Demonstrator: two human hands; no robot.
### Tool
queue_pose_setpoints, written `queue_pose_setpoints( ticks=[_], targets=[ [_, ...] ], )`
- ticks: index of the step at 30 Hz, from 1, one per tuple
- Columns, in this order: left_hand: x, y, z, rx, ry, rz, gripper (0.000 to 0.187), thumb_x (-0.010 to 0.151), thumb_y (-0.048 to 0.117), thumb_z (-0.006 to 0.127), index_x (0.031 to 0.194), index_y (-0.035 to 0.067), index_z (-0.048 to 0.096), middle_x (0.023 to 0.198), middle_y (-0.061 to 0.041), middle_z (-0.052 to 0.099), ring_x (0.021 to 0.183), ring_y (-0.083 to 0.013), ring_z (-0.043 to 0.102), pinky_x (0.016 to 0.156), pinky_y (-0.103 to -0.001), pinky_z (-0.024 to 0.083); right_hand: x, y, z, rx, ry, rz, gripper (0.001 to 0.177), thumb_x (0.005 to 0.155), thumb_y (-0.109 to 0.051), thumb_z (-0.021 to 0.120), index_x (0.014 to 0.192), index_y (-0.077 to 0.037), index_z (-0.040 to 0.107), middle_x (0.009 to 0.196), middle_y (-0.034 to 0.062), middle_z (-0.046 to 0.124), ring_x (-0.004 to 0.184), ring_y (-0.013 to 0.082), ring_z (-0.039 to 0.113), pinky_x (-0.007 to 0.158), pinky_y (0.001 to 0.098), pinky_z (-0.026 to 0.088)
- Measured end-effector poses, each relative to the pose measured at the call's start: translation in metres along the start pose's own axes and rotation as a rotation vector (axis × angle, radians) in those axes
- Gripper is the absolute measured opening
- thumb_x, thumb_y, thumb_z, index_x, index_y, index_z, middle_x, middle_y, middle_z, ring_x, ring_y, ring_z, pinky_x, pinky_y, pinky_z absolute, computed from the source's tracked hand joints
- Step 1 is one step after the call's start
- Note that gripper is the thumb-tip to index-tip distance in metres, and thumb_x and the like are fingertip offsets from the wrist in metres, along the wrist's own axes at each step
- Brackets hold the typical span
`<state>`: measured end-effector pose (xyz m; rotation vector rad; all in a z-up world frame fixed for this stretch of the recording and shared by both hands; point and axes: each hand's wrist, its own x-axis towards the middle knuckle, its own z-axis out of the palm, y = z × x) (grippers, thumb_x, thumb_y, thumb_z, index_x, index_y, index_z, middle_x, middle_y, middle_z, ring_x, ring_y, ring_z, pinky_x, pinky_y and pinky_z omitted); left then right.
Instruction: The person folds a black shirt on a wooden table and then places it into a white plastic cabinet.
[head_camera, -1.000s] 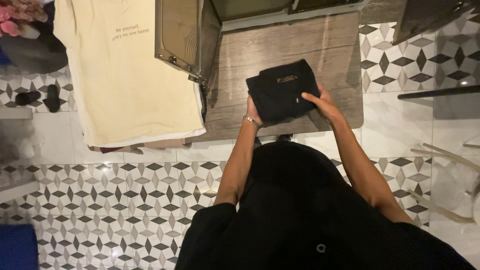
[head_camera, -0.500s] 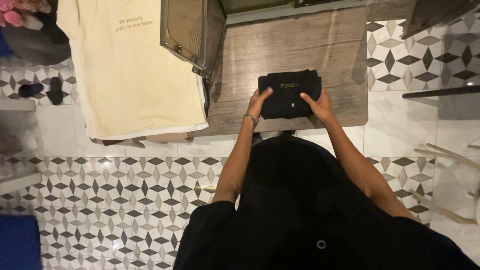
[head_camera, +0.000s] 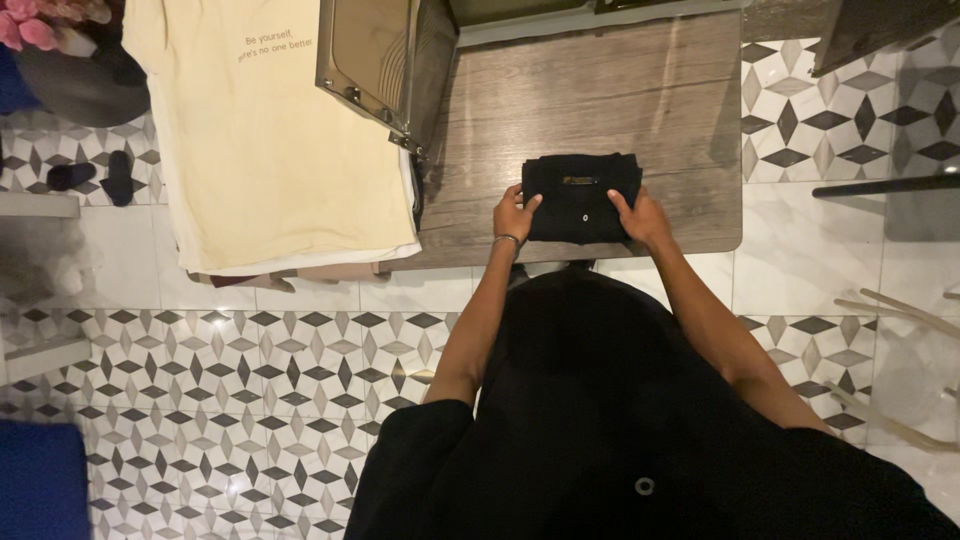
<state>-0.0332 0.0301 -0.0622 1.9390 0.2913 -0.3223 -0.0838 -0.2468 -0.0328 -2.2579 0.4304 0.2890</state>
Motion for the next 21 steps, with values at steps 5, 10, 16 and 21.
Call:
queue_pose_setpoints(
  ticks=[5,10,16,21],
  targets=[
    [-0.028,0.041,-0.018,0.258,0.129,0.093,0.065,0.084,0.039,0.081,0.139,0.014,0.057,0.106,-0.007,0.073,0.101,-0.0293,0.069,0.087,-0.044,0.054,-0.018,-0.021,-0.005,-0.111,0.106,0.106,0.071,0.097,-0.063,0.066,0.128,0.001,0.057,0.114,0.0319,0.067,0.110,0.0516,0.063,0.093,0.0564,0.050],
    [-0.043,0.056,-0.023,0.304,0.122,0.251,0.062,0.083,0.045,0.083,0.133,0.021,0.057,0.107,-0.006,0.063,0.093,-0.0269,0.067,0.078,-0.043,0.055,-0.030,-0.033,-0.013,-0.078,0.484,-0.319,0.057,0.089,-0.035,0.084,0.123,0.002,0.057,0.105,0.0251,0.063,0.091,0.0439,0.063,0.073,0.0511,0.051],
    [-0.029,0.040,-0.019,0.375,0.101,0.079,0.042,0.084,0.047,0.080,0.115,0.019,0.071,0.093,-0.002,0.067,0.083,-0.0231,0.068,0.074,-0.040,0.055,-0.008,-0.020,-0.010,0.021,0.193,0.010,0.050,0.087,-0.035,0.087,0.114,-0.004,0.059,0.078,0.0115,0.063,0.070,0.0271,0.063,0.067,0.0425,0.051],
    [-0.013,0.026,-0.017,0.380,0.098,0.144,0.034,0.083,0.042,0.082,0.102,0.014,0.074,0.091,-0.005,0.067,0.080,-0.0243,0.066,0.071,-0.039,0.054,0.006,0.002,-0.003,0.045,0.222,-0.033,0.044,0.084,-0.030,0.091,0.102,-0.002,0.061,0.074,0.0085,0.063,0.066,0.0218,0.063,0.063,0.0380,0.050]
  ],
)
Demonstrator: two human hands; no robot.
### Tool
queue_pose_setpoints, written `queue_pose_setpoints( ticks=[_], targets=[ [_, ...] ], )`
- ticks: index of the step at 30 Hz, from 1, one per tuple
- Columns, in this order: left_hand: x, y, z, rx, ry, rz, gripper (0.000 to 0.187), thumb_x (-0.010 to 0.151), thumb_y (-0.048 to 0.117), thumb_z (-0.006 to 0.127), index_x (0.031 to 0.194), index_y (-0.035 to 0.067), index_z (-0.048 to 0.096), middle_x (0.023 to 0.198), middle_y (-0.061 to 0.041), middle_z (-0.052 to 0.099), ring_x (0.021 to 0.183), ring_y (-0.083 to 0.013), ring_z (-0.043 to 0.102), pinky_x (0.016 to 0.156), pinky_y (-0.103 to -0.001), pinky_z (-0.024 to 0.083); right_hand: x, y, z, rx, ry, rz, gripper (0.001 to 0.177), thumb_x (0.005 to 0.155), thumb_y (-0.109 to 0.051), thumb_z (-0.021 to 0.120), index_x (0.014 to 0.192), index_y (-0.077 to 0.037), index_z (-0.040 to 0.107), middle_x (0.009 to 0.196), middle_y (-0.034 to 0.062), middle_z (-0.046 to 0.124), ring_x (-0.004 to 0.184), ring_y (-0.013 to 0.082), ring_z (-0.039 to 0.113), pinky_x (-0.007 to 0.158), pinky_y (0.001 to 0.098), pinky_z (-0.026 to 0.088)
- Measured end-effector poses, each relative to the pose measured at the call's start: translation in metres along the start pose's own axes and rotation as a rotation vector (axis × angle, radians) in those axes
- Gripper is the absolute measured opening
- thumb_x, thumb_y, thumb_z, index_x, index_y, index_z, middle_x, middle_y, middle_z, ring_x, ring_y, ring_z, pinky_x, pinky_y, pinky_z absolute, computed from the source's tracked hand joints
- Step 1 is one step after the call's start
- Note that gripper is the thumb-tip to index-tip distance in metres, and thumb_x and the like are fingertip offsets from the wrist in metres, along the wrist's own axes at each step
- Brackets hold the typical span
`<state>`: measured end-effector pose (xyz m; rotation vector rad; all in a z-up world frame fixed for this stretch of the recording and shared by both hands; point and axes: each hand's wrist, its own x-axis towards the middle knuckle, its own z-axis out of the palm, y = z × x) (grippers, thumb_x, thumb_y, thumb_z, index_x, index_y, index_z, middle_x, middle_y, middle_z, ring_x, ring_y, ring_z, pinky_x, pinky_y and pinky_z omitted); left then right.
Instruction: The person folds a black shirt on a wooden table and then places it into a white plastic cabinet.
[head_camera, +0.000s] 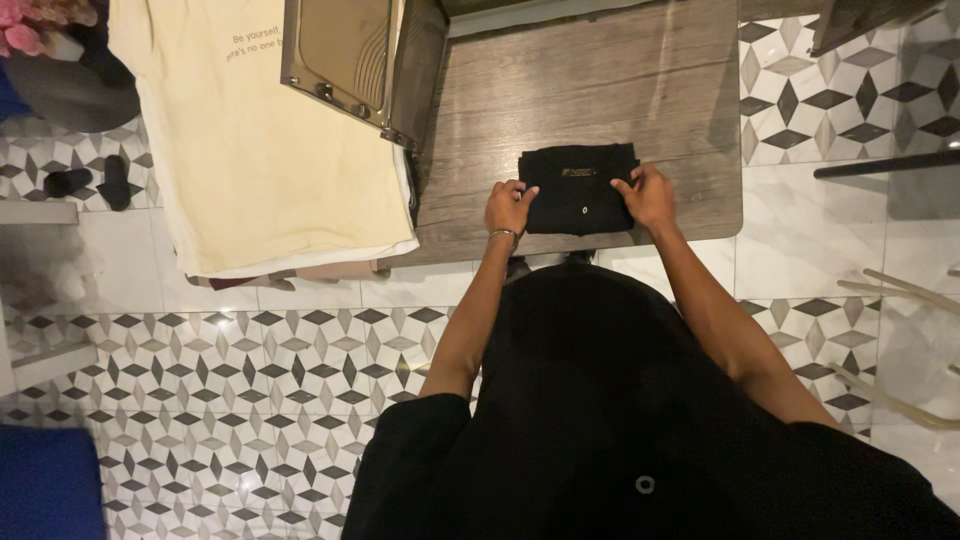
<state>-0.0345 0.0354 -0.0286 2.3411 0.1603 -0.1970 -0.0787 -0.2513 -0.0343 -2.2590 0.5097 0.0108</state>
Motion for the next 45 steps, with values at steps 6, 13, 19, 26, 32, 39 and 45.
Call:
queue_pose_setpoints(
  ticks=[6,13,19,26,32,39,45],
  targets=[
    [0.002,-0.007,0.008,-0.193,0.051,0.069,0.028,0.088,0.031,0.079,0.103,0.009,0.070,0.089,-0.007,0.067,0.077,-0.0248,0.065,0.072,-0.037,0.053,0.001,-0.001,0.001,0.139,0.059,-0.147,0.028,0.091,-0.018,0.083,0.101,-0.002,0.062,0.078,0.0086,0.062,0.068,0.0211,0.060,0.064,0.0358,0.050],
    [-0.004,-0.008,0.008,-0.195,0.076,-0.011,0.026,0.092,0.033,0.073,0.103,0.010,0.072,0.082,-0.007,0.071,0.073,-0.0236,0.068,0.069,-0.039,0.053,-0.007,-0.011,-0.004,0.051,0.101,-0.219,0.027,0.094,-0.015,0.082,0.104,-0.003,0.060,0.083,0.0092,0.061,0.072,0.0232,0.060,0.067,0.0385,0.050],
    [0.000,0.021,-0.014,-0.114,-0.074,-0.087,0.040,0.089,0.043,0.078,0.106,0.008,0.070,0.073,-0.009,0.069,0.070,-0.0233,0.067,0.067,-0.039,0.053,-0.005,-0.015,-0.005,0.128,0.059,-0.081,0.031,0.093,-0.021,0.081,0.107,-0.002,0.061,0.075,0.0084,0.062,0.067,0.0224,0.061,0.065,0.0387,0.050],
    [0.007,0.023,-0.004,-0.125,-0.050,-0.128,0.033,0.087,0.035,0.079,0.102,0.007,0.069,0.075,-0.006,0.068,0.068,-0.0218,0.065,0.065,-0.037,0.052,-0.009,-0.028,-0.012,0.051,0.078,-0.113,0.028,0.095,-0.023,0.080,0.105,-0.001,0.065,0.074,0.0113,0.065,0.066,0.0248,0.064,0.065,0.0397,0.051],
    [0.007,0.007,0.010,-0.260,0.149,0.043,0.027,0.090,0.025,0.075,0.106,0.006,0.064,0.083,-0.009,0.063,0.073,-0.0270,0.062,0.070,-0.041,0.052,-0.013,-0.038,-0.010,0.056,0.190,-0.188,0.023,0.101,-0.020,0.073,0.112,-0.003,0.063,0.071,0.0166,0.063,0.065,0.0358,0.063,0.061,0.0478,0.047],
    [0.007,0.014,0.004,-0.112,0.040,-0.088,0.028,0.097,0.036,0.068,0.113,0.013,0.063,0.091,-0.007,0.070,0.088,-0.0283,0.069,0.078,-0.044,0.052,-0.014,-0.045,-0.014,0.006,0.111,-0.060,0.025,0.106,-0.023,0.066,0.122,-0.006,0.058,0.081,0.0166,0.067,0.077,0.0366,0.067,0.071,0.0481,0.049],
    [-0.012,0.049,-0.014,-0.010,0.117,0.184,0.039,0.096,0.036,0.067,0.126,0.014,0.056,0.110,-0.010,0.061,0.104,-0.0283,0.064,0.083,-0.044,0.054,-0.039,-0.071,-0.023,-0.325,0.025,-0.558,0.055,0.100,-0.030,0.066,0.147,-0.007,0.049,0.155,0.0200,0.046,0.143,0.0367,0.042,0.113,0.0543,0.037]
  ],
)
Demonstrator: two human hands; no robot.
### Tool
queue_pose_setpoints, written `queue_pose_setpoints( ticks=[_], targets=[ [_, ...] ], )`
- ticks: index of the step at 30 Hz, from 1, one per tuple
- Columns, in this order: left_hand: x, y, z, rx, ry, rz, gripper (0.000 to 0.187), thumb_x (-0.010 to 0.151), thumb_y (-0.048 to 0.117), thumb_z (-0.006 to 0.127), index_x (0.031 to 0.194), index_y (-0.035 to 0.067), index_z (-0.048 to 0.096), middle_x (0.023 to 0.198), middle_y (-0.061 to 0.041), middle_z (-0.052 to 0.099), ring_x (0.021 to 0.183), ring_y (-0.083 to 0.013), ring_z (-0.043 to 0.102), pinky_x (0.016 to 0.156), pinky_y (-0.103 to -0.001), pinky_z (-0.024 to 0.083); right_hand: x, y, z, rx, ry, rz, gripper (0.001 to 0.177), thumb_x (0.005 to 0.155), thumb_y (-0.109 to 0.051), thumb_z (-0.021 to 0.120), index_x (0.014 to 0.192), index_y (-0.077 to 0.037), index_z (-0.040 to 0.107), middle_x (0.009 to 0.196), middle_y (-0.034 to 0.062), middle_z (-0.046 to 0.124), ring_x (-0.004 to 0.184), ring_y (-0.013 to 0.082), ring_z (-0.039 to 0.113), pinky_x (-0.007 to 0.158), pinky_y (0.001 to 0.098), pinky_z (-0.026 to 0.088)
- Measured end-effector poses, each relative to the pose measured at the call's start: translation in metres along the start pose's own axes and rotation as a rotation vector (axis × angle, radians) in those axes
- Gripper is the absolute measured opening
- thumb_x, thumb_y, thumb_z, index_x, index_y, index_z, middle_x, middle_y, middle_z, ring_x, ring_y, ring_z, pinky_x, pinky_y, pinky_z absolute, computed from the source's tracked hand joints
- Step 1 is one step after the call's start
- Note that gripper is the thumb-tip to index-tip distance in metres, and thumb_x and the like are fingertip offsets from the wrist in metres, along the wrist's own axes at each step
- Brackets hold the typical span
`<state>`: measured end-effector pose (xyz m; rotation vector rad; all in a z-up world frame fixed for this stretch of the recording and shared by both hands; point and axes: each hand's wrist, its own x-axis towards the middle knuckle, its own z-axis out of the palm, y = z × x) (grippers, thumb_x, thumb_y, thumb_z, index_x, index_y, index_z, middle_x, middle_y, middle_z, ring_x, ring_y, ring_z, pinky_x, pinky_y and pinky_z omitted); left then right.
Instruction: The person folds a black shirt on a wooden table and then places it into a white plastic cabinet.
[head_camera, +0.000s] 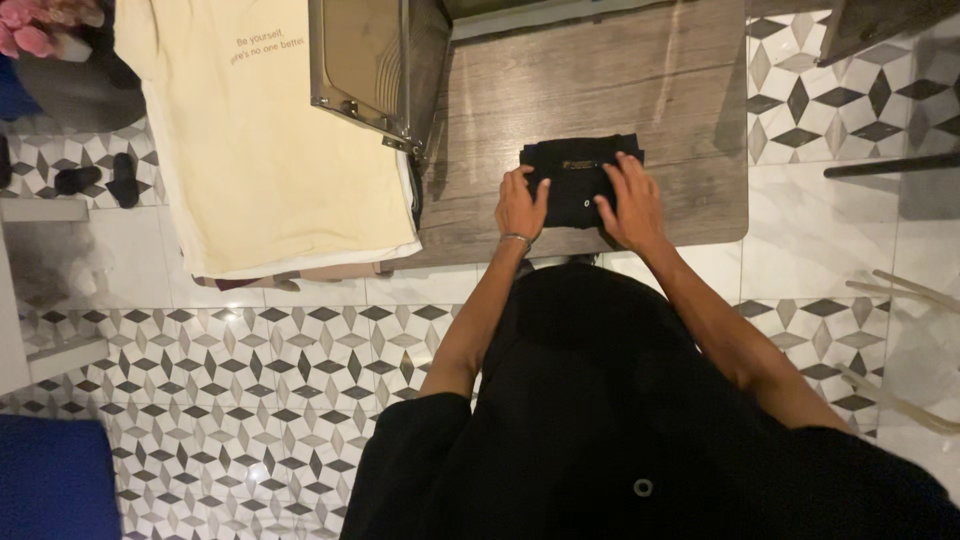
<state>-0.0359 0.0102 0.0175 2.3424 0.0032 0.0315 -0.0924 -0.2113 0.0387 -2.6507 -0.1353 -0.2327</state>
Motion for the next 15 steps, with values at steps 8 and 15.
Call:
queue_pose_setpoints(
  ticks=[8,15],
  targets=[
    [0.005,0.001,-0.002,0.178,-0.095,0.059,0.044,0.092,0.043,0.072,0.130,0.024,0.061,0.112,-0.008,0.059,0.107,-0.0290,0.061,0.084,-0.045,0.054,0.004,0.006,0.005,0.014,-0.332,0.043,0.074,0.103,-0.046,0.051,0.166,-0.016,0.027,0.173,0.0114,0.018,0.160,0.0288,0.015,0.123,0.0634,0.015],
    [-0.007,-0.009,-0.003,0.337,-0.229,0.211,0.072,0.099,0.052,0.057,0.161,0.023,0.033,0.151,-0.015,0.041,0.137,-0.0356,0.044,0.108,-0.053,0.040,-0.001,0.005,0.005,-0.080,-0.353,-0.035,0.096,0.094,-0.067,0.052,0.165,-0.009,0.022,0.173,0.0151,0.012,0.160,0.0325,0.006,0.122,0.0656,0.004]
  ],
)
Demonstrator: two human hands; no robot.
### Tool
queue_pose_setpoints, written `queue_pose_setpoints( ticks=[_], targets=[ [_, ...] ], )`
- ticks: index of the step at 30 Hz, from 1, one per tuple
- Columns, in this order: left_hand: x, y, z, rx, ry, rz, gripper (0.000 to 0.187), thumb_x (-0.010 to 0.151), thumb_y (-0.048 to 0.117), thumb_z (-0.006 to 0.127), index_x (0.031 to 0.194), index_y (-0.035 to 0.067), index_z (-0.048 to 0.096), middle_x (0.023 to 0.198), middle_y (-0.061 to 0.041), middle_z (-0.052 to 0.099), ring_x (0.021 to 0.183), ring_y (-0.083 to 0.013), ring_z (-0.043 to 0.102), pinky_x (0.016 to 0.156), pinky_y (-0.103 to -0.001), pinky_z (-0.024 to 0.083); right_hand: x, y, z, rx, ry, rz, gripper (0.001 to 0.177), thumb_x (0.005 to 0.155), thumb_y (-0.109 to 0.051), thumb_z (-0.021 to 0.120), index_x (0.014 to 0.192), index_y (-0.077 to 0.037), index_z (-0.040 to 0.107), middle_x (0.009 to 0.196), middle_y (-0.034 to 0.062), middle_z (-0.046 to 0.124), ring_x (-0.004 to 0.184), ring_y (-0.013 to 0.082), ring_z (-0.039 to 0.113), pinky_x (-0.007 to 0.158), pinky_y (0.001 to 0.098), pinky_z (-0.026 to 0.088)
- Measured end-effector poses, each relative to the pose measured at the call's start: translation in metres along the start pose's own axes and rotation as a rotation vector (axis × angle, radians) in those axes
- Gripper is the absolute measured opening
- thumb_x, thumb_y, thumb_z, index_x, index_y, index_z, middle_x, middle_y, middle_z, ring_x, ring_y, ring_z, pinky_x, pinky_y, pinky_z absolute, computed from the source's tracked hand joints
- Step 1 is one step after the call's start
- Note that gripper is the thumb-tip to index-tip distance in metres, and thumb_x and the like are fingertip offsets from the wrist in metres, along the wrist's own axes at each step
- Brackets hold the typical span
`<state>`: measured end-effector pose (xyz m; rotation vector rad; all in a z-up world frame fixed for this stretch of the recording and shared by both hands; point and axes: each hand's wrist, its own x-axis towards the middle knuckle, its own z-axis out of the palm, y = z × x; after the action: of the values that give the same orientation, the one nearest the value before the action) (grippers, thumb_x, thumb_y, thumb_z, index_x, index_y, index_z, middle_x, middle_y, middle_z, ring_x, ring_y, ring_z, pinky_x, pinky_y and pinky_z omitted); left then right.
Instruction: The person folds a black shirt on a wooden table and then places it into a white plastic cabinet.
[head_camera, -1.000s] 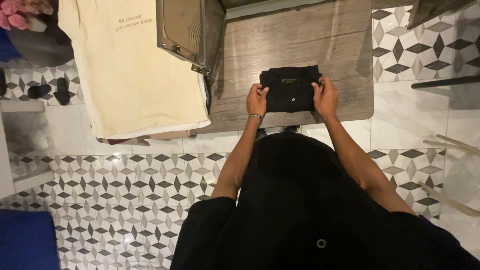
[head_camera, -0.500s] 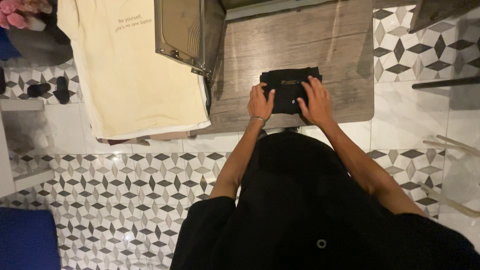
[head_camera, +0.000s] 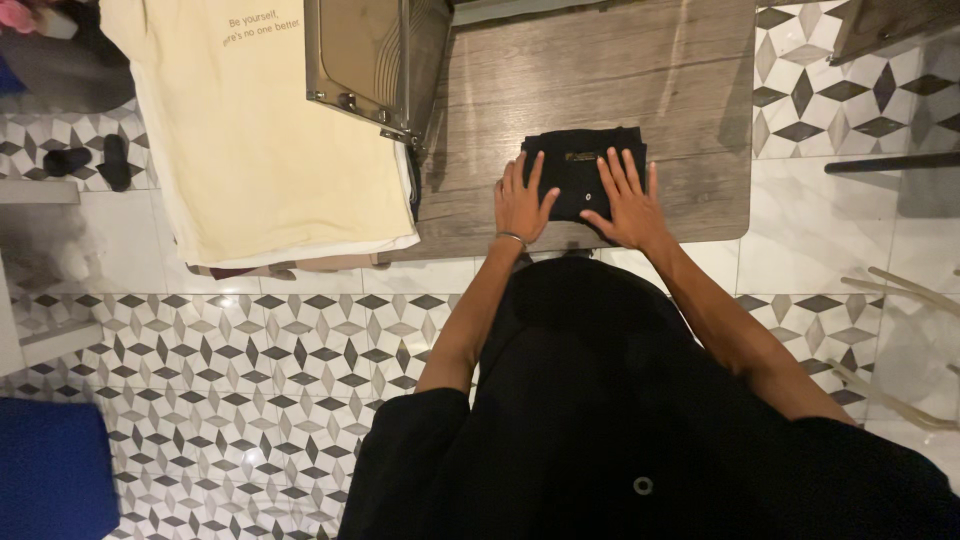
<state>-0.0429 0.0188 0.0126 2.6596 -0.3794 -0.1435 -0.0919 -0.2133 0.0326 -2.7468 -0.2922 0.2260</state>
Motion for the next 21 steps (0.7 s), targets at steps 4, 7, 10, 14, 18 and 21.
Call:
queue_pose_setpoints(
  ticks=[4,7,10,14,18,21],
  targets=[
    [0.002,0.008,0.007,0.159,-0.045,0.194,0.082,0.101,0.059,0.050,0.163,0.015,0.021,0.171,-0.013,0.012,0.157,-0.0361,0.014,0.125,-0.060,0.015,0.001,-0.010,0.011,0.013,0.023,-0.111,0.103,0.094,-0.069,0.051,0.165,-0.001,0.021,0.175,0.0160,0.013,0.162,0.0322,0.007,0.126,0.0644,0.003],
    [0.001,0.013,0.009,0.168,-0.038,0.292,0.081,0.103,0.061,0.046,0.166,0.017,0.019,0.174,-0.007,0.013,0.161,-0.0306,0.012,0.129,-0.059,0.015,0.004,-0.008,0.014,0.026,0.041,-0.138,0.103,0.094,-0.070,0.050,0.165,0.000,0.022,0.174,0.0172,0.014,0.161,0.0334,0.008,0.125,0.0645,0.005],
    [0.008,0.005,0.009,0.199,-0.134,0.246,0.087,0.099,0.066,0.046,0.165,0.019,0.017,0.173,-0.002,0.014,0.160,-0.0250,0.012,0.127,-0.060,0.014,0.008,-0.001,0.015,0.024,0.097,-0.109,0.104,0.095,-0.072,0.048,0.164,0.000,0.022,0.174,0.0183,0.015,0.161,0.0348,0.009,0.126,0.0626,0.008],
    [0.009,-0.002,0.009,0.206,-0.105,0.273,0.090,0.098,0.070,0.046,0.167,0.021,0.016,0.174,0.001,0.013,0.161,-0.0208,0.012,0.128,-0.060,0.015,0.010,0.009,0.018,-0.040,0.072,-0.103,0.106,0.093,-0.075,0.046,0.164,0.000,0.023,0.173,0.0175,0.016,0.161,0.0339,0.010,0.126,0.0621,0.009],
    [0.009,-0.019,0.004,0.290,-0.209,0.212,0.093,0.095,0.074,0.044,0.166,0.023,0.014,0.174,0.000,0.008,0.160,-0.0253,0.007,0.127,-0.060,0.013,0.008,0.036,0.020,-0.032,0.007,0.050,0.096,0.099,-0.067,0.041,0.166,-0.002,0.019,0.175,0.0161,0.011,0.162,0.0325,0.007,0.126,0.0631,0.005],
    [0.005,-0.039,0.010,0.260,-0.199,0.098,0.102,0.091,0.080,0.043,0.166,0.018,0.010,0.173,-0.005,0.004,0.160,-0.0299,0.004,0.126,-0.060,0.010,0.004,0.054,0.016,-0.039,0.035,0.153,0.093,0.103,-0.064,0.040,0.167,-0.001,0.016,0.176,0.0171,0.008,0.163,0.0341,0.005,0.126,0.0639,0.002]
  ],
)
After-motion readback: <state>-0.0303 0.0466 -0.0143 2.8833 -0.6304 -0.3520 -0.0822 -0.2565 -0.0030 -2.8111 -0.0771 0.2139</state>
